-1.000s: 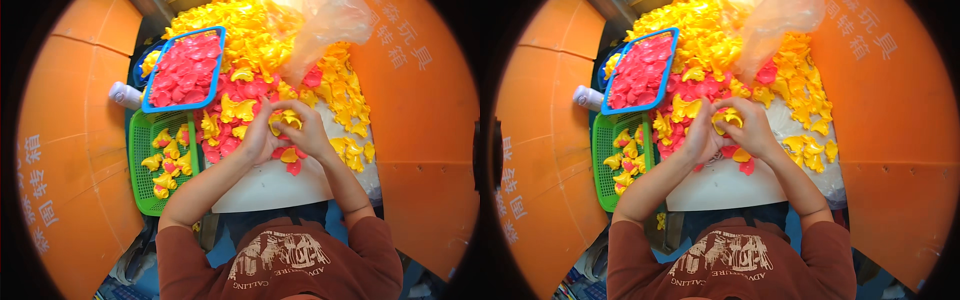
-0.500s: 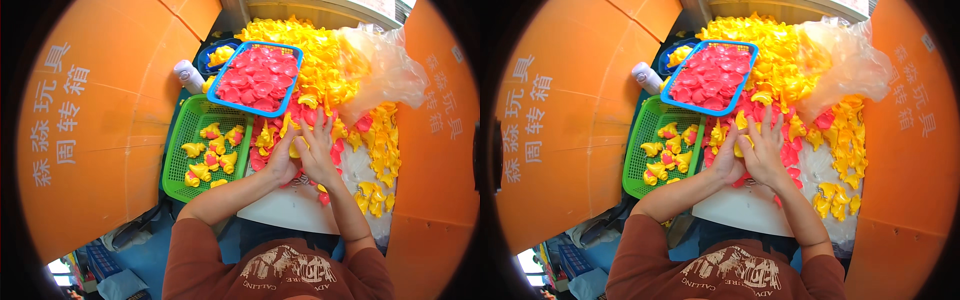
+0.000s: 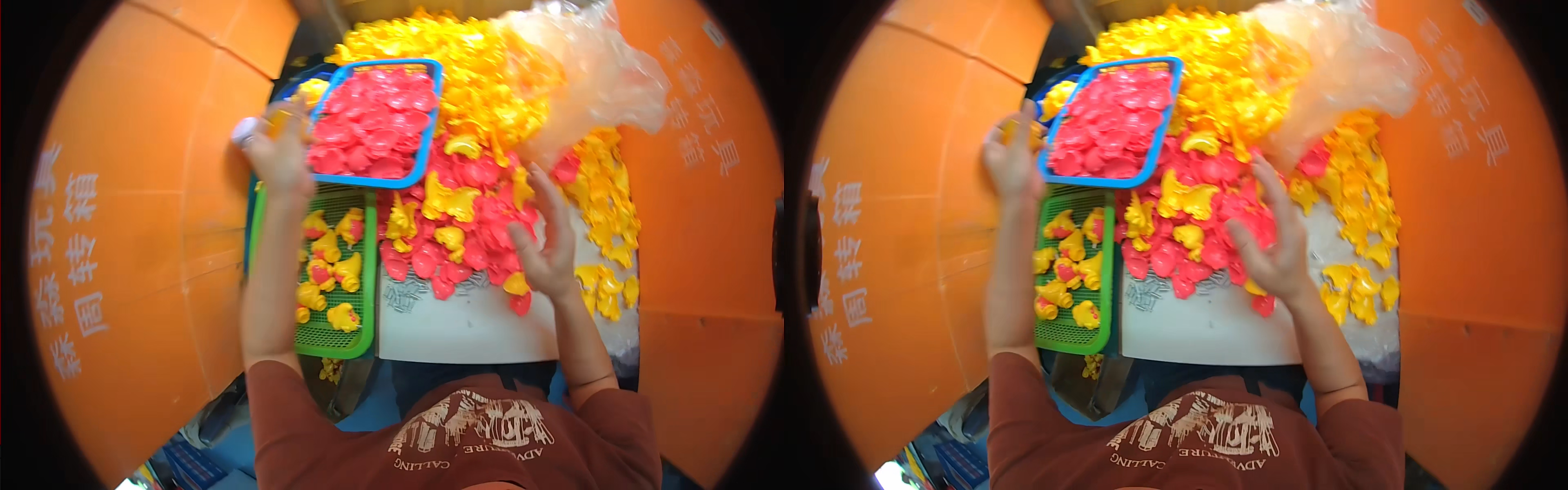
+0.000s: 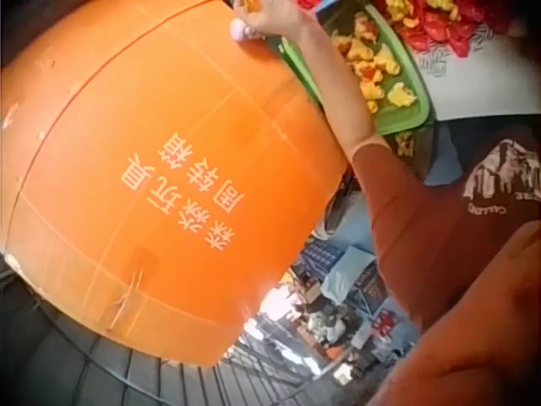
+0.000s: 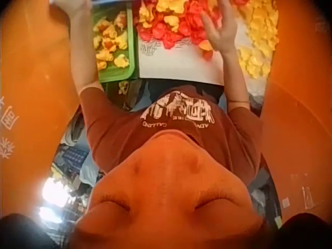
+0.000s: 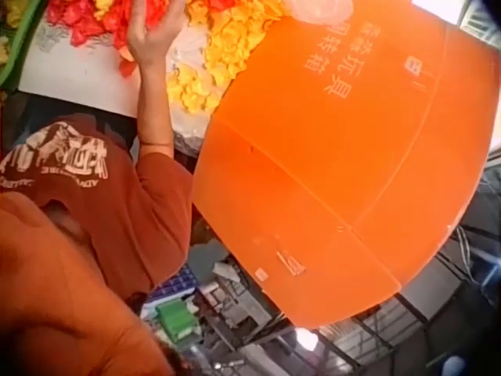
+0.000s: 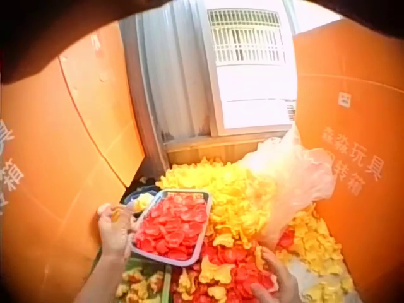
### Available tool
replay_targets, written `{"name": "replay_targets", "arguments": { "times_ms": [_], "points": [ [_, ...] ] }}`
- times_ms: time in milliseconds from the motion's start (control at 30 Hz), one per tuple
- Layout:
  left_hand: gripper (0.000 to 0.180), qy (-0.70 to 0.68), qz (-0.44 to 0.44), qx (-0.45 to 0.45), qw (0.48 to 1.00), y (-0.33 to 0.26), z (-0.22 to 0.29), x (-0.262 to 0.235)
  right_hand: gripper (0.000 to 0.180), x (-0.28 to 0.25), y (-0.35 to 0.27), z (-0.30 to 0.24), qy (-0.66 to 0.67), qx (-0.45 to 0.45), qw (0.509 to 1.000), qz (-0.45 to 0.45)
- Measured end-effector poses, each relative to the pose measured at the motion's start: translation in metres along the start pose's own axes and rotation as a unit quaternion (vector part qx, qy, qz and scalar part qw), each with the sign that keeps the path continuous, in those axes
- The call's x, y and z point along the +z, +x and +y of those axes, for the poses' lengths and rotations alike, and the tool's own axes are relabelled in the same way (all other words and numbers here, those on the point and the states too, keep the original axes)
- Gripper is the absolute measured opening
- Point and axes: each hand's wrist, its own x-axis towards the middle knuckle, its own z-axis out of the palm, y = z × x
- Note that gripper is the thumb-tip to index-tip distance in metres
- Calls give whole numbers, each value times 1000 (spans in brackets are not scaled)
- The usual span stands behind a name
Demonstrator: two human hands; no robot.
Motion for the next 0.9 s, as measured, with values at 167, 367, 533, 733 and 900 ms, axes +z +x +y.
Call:
{"name": "replay_targets", "arguments": {
  "times_ms": [167,367,533,733,900],
  "points": [
    [51,418,26,1,908,135,-67,-75,38,-82,-48,52,-152,245,956,54],
    [63,464,-47,49,883,109,-73,-26,57,-137,-121,52,-426,241,872,23],
    [33,211,-198,180,940,-15,-24,45,75,-121,-131,40,-556,249,788,-86],
    [32,183,-522,280,785,-153,-3,77,77,-83,-90,77,-431,185,878,-90],
    [25,175,-604,166,760,-197,-16,78,78,-49,-57,85,-412,209,886,-36]
  ]
}}
